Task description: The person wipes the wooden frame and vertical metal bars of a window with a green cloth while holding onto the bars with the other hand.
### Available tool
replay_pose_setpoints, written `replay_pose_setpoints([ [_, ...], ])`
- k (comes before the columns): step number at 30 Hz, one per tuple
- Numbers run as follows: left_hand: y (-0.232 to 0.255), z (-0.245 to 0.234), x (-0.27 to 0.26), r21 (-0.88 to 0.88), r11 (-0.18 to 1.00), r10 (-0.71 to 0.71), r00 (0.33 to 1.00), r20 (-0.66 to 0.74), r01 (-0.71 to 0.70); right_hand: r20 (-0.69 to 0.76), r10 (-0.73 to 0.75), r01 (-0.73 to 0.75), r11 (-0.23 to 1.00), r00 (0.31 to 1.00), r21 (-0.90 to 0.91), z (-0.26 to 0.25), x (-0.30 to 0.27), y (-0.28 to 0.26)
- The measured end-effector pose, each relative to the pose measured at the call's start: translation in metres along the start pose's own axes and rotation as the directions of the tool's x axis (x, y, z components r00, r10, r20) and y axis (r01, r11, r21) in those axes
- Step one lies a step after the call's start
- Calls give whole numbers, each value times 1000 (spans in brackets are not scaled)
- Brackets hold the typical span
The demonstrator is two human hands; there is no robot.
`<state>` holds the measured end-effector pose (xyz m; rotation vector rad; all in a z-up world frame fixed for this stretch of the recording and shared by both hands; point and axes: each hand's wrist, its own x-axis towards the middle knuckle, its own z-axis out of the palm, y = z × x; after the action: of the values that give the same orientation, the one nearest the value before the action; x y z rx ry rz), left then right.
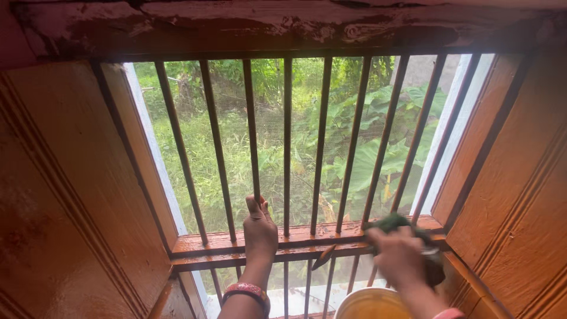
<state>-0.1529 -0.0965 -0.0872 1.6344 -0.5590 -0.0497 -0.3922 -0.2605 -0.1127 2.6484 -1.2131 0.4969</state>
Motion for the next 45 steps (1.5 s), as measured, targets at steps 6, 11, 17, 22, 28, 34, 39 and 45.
replay_pose_setpoints([
  [6, -12, -5, 3, 139, 961, 237, 971, 33, -239, -41, -294, 286, 875, 955, 390, -7, -7, -72],
  [11, 6, -19, 1, 25, 996, -87, 986, 139, 85, 123, 5, -43, 951, 992, 306, -60, 12, -32],
  [17, 38, -44, -5, 247, 946, 213, 977, 24, -212, -727, -31, 485, 764, 686, 425, -159, 43, -57],
  [22, 92, -34, 26, 129, 785, 620, 764, -177, -606, -917, -28, 461, 870, 397, 173, -195, 108, -85],
  [28, 114, -13, 56, 223, 889, 445, 868, -220, -400, -803, -118, 430, 884, 584, 183, -114, 78, -109],
  [34, 98, -7, 73, 273, 849, 508, 841, -187, -453, -608, -77, 332, 888, 791, 319, -37, 5, -110],
  [39, 86, -2, 71, 264, 768, 639, 722, -263, -584, -646, -2, 402, 784, 763, 473, -76, 25, -91],
  [45, 83, 3, 73, 304, 771, 634, 723, -276, -560, -853, 14, 580, 727, 522, 367, -186, 145, -41],
])
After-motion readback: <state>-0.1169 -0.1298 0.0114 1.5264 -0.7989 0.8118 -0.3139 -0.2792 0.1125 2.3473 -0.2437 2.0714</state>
